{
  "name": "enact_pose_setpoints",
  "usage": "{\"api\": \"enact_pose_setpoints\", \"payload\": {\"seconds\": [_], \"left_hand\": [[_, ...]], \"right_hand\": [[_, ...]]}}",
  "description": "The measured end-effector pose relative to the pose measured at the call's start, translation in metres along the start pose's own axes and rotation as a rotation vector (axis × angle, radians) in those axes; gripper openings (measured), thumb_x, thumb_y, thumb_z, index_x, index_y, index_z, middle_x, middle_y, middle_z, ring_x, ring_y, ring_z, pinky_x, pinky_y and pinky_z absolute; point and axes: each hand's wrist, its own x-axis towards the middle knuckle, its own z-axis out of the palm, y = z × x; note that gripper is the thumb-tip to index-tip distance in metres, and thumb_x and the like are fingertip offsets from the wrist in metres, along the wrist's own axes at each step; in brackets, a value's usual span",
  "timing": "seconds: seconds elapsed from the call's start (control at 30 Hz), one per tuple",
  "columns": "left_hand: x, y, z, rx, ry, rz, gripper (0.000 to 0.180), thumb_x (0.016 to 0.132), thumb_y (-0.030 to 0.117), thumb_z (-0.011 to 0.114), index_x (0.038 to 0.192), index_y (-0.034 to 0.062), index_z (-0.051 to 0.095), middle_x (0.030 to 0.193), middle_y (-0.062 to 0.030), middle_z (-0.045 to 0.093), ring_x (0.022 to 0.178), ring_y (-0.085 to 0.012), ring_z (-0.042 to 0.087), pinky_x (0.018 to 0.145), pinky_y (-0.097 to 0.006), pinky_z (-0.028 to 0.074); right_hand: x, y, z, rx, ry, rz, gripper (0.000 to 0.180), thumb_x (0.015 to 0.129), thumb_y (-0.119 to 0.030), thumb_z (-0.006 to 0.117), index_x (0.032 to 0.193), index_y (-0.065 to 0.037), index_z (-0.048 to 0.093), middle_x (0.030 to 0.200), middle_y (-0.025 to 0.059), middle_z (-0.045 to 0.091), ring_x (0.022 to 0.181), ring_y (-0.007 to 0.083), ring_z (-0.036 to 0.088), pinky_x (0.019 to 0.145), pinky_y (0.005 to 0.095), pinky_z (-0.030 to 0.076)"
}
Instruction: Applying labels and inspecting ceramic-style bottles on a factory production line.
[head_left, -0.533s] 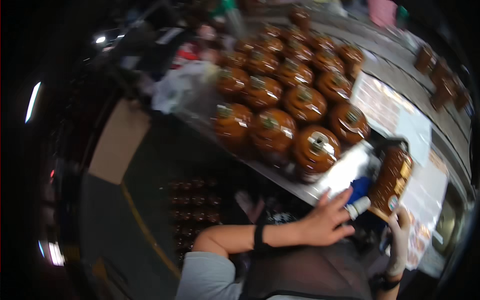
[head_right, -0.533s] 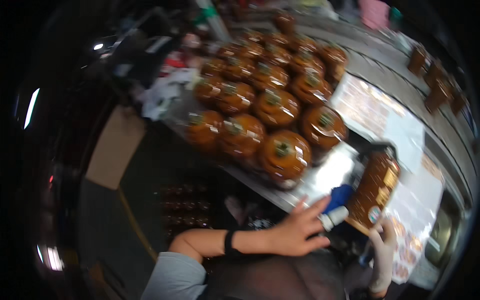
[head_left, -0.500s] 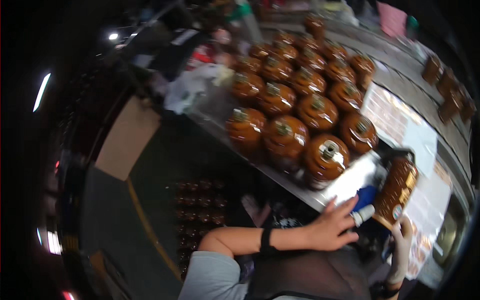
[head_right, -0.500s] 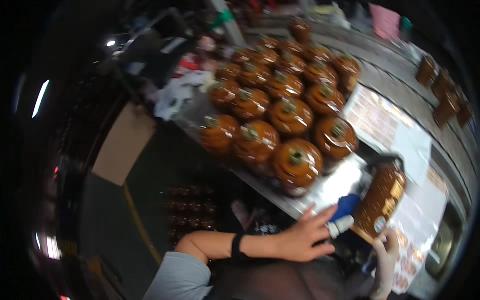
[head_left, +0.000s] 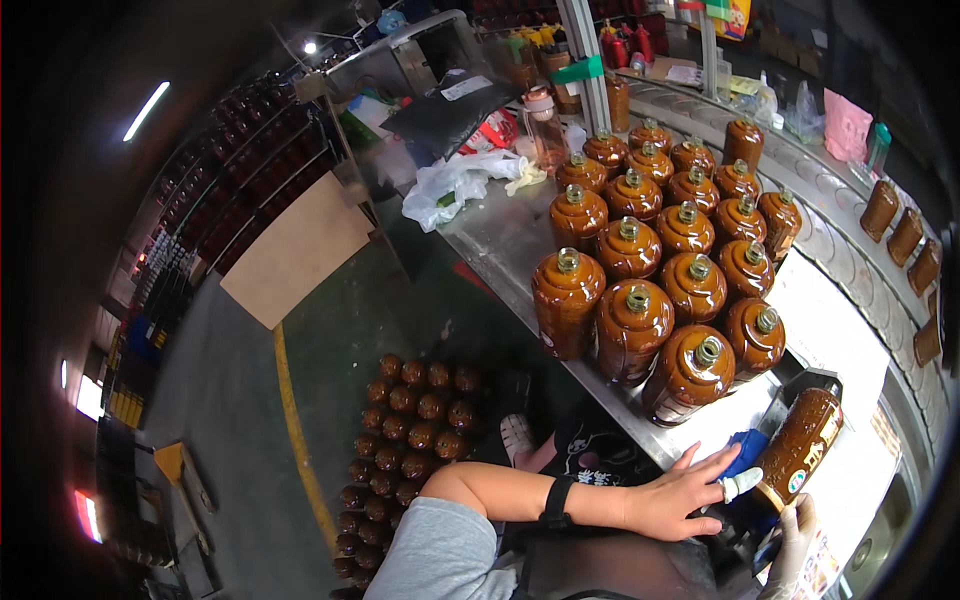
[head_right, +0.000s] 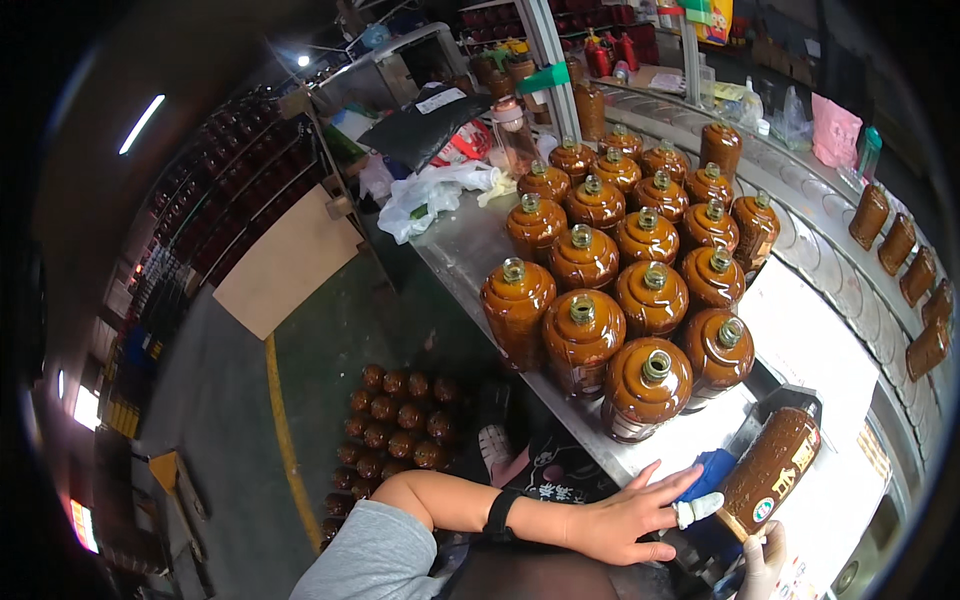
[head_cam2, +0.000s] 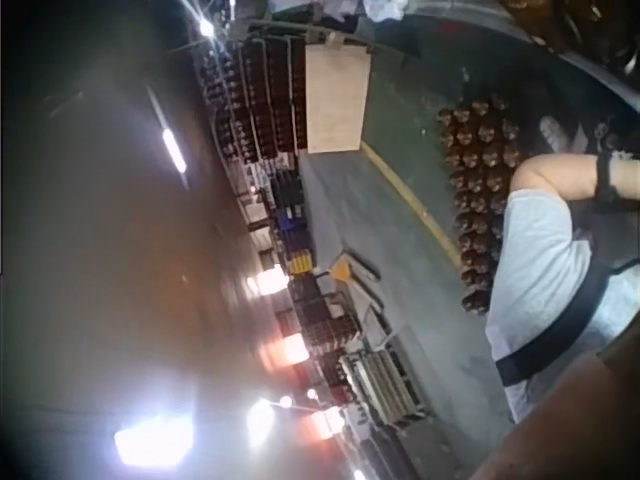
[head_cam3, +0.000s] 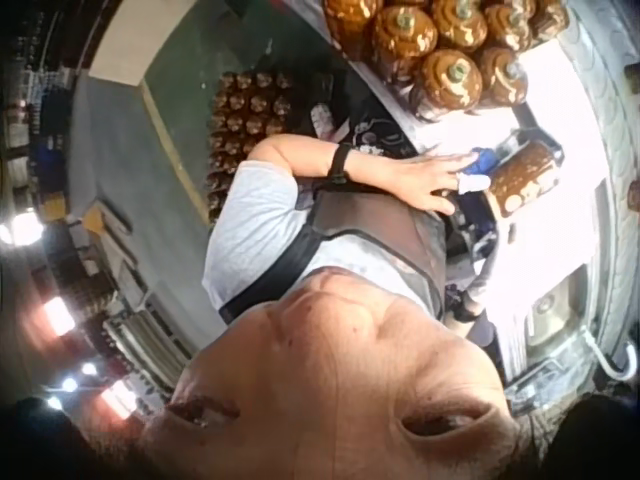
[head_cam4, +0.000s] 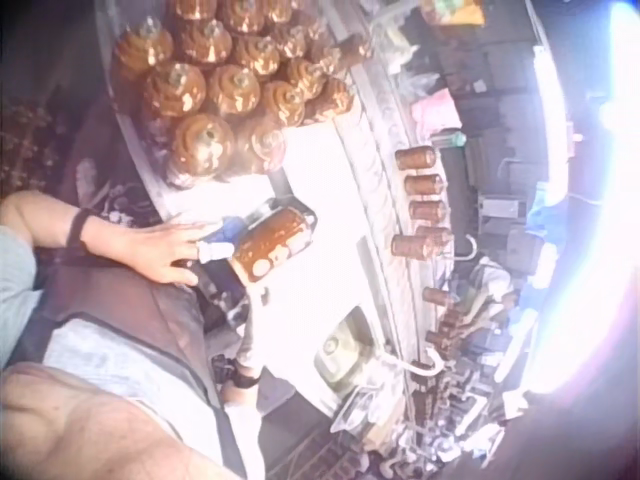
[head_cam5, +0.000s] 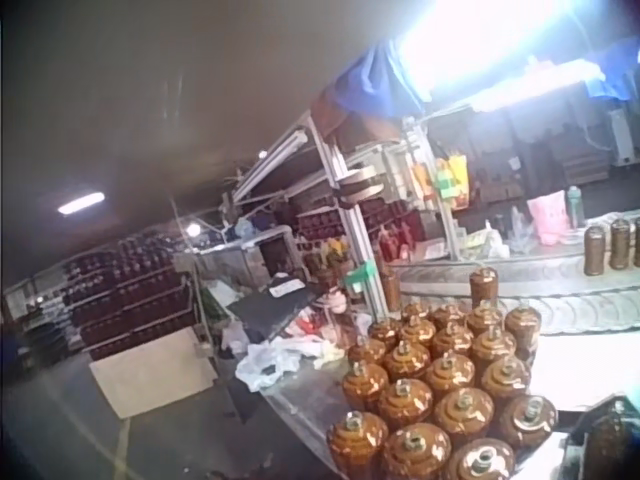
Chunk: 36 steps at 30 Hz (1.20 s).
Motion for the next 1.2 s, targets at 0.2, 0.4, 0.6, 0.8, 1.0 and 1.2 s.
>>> {"api": "enact_pose_setpoints", "payload": {"seconds": [0.2, 0.4, 0.6, 0.8, 1.0, 1.2], "left_hand": [[0.001, -0.004, 0.001, -0.052, -0.011, -0.099, 0.06, 0.095, 0.034, 0.059, 0.142, -0.0022, 0.047, 0.162, -0.0326, 0.005, 0.153, -0.0432, 0.006, 0.115, -0.07, 0.003], [0.001, -0.005, 0.004, 0.043, 0.056, -0.035, 0.06, 0.091, 0.031, 0.063, 0.138, -0.002, 0.048, 0.161, -0.0343, 0.005, 0.153, -0.0442, 0.007, 0.113, -0.071, 0.009], [0.004, 0.007, 0.003, 0.07, 0.196, 0.05, 0.051, 0.092, 0.028, 0.064, 0.128, -0.0064, 0.056, 0.162, -0.0332, 0.002, 0.152, -0.0465, 0.01, 0.113, -0.071, 0.007], [0.006, 0.015, -0.002, 0.071, 0.197, 0.077, 0.048, 0.09, 0.026, 0.066, 0.125, -0.0058, 0.058, 0.161, -0.0345, 0.003, 0.151, -0.048, 0.01, 0.113, -0.072, 0.008], [0.017, 0.025, -0.002, 0.094, 0.243, 0.159, 0.039, 0.087, 0.023, 0.069, 0.114, -0.0039, 0.063, 0.16, -0.0368, 0.006, 0.15, -0.0503, 0.012, 0.113, -0.072, 0.009], [0.031, 0.038, -0.001, 0.131, 0.281, 0.236, 0.026, 0.084, 0.026, 0.071, 0.09, 0.0014, 0.064, 0.159, -0.0374, 0.01, 0.149, -0.0532, 0.014, 0.113, -0.072, 0.011]], "right_hand": [[0.003, 0.004, 0.005, 0.023, 0.026, -0.012, 0.025, 0.092, -0.032, 0.065, 0.09, -0.009, 0.055, 0.079, -0.0055, 0.048, 0.071, 0.0048, 0.039, 0.062, 0.0205, 0.029], [0.003, 0.003, 0.007, 0.038, 0.026, -0.035, 0.023, 0.092, -0.03, 0.065, 0.09, -0.009, 0.055, 0.079, -0.0053, 0.049, 0.071, 0.0047, 0.04, 0.062, 0.0203, 0.03], [0.0, 0.005, 0.014, 0.065, 0.046, -0.06, 0.022, 0.092, -0.029, 0.065, 0.09, -0.009, 0.055, 0.079, -0.0051, 0.049, 0.071, 0.0047, 0.04, 0.062, 0.0202, 0.03], [-0.001, 0.008, 0.017, 0.109, 0.223, -0.114, 0.021, 0.092, -0.027, 0.064, 0.09, -0.009, 0.055, 0.08, -0.0047, 0.05, 0.071, 0.0047, 0.041, 0.062, 0.0202, 0.03], [0.002, 0.009, 0.007, 0.071, 0.048, -0.036, 0.021, 0.092, -0.027, 0.065, 0.091, -0.009, 0.056, 0.08, -0.0045, 0.051, 0.072, 0.0051, 0.042, 0.063, 0.0206, 0.031], [0.002, 0.008, 0.005, 0.064, 0.017, -0.013, 0.021, 0.092, -0.027, 0.065, 0.092, -0.008, 0.056, 0.081, -0.0042, 0.051, 0.073, 0.0056, 0.043, 0.064, 0.0209, 0.032]]}}
